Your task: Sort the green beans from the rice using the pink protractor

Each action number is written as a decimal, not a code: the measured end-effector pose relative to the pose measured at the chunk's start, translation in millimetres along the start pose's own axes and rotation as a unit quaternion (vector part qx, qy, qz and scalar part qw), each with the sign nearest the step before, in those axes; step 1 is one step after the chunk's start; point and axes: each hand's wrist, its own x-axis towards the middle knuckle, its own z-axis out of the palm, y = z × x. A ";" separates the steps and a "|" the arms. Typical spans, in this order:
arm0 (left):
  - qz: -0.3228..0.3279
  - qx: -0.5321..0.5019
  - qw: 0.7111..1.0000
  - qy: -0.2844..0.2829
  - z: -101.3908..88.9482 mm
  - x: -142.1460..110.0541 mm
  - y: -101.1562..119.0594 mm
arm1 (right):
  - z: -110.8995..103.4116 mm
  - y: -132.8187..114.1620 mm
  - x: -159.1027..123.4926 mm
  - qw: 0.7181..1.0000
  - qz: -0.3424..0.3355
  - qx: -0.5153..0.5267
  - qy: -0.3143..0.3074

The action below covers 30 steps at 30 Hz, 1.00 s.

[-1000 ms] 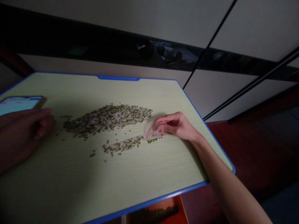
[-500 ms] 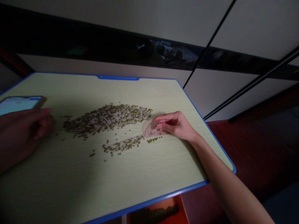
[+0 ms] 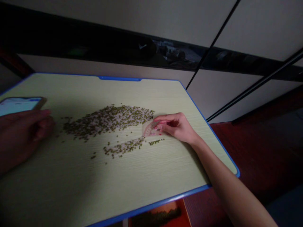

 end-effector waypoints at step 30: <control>0.013 -0.006 1.000 0.015 0.1 2.5 -4.2 | 4.1 -0.8 5.3 0.999 -0.011 0.040 -0.010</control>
